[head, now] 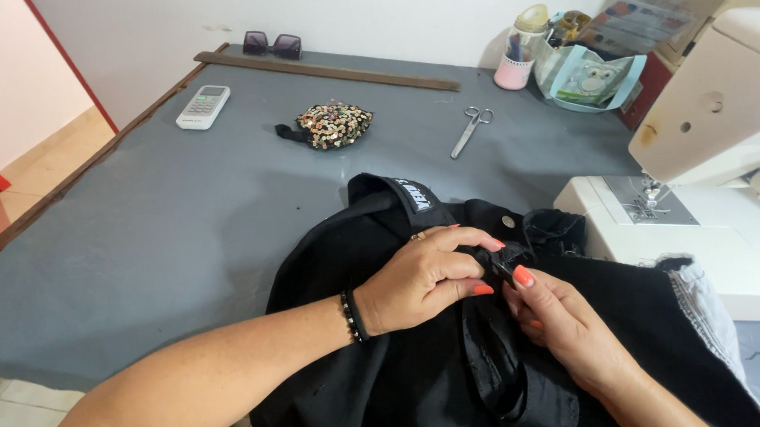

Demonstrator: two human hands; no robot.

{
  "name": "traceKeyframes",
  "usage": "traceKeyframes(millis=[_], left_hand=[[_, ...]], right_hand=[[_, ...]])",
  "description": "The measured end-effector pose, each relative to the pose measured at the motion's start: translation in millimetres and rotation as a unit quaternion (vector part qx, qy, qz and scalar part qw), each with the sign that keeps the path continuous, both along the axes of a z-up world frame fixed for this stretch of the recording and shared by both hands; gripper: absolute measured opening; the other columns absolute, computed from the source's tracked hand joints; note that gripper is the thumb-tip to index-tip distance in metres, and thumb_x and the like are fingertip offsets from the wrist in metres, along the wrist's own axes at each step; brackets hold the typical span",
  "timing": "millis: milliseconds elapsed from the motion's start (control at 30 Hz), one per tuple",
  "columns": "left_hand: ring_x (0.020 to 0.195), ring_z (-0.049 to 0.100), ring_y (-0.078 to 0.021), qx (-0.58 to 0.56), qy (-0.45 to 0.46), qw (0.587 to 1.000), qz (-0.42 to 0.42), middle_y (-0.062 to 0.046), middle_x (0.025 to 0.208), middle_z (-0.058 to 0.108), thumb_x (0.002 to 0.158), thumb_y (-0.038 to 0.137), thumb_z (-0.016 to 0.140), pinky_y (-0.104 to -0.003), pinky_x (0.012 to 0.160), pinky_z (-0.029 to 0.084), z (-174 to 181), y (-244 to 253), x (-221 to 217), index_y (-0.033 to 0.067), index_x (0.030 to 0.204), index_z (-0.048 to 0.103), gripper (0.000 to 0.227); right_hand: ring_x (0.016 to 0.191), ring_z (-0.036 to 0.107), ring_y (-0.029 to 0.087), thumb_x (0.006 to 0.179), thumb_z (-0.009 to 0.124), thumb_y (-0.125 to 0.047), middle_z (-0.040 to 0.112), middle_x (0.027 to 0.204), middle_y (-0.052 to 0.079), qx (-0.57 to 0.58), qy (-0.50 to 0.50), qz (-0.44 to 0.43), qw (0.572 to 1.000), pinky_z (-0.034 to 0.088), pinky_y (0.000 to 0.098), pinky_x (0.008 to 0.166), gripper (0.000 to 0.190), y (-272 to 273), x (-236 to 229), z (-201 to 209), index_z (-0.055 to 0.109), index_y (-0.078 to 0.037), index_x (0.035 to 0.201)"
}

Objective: Using a seam ripper or small scissors to carefully remove stitches from a black garment on a workbench.

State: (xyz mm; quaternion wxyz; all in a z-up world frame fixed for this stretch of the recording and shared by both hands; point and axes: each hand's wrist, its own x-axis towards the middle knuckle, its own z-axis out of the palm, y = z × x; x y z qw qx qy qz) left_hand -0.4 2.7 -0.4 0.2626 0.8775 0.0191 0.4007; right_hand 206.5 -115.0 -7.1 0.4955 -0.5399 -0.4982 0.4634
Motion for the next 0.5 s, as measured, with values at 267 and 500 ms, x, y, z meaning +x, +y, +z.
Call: traceKeyframes(millis=[267,500], left_hand=[[0.101,0.068,-0.0210,-0.009,-0.027,1.000,-0.004,-0.010,0.133,0.064,0.100,0.016,0.066,-0.038,0.099,0.047,0.5,-0.3,-4.8,0.0096,0.089,0.066,0.013],[0.112,0.068,-0.0234,-0.019,-0.043,0.999,-0.010,-0.010,0.131,0.064,0.102,0.019,0.063,-0.040,0.101,0.048,-2.2,2.0,-4.6,0.0101,0.090,0.066,0.015]], right_hand=[[0.055,0.028,0.010,0.106,0.055,-0.039,0.034,0.064,-0.002,-0.023,-0.064,-0.005,0.998,0.021,0.0288,0.047,0.046,-6.2,-4.9,6.7,0.050,-0.009,0.072],[0.055,0.026,0.010,0.109,0.052,-0.041,0.032,0.067,-0.002,-0.049,-0.060,-0.038,0.996,0.020,0.0286,0.046,0.046,-3.9,-8.2,5.8,0.047,-0.010,0.075]])
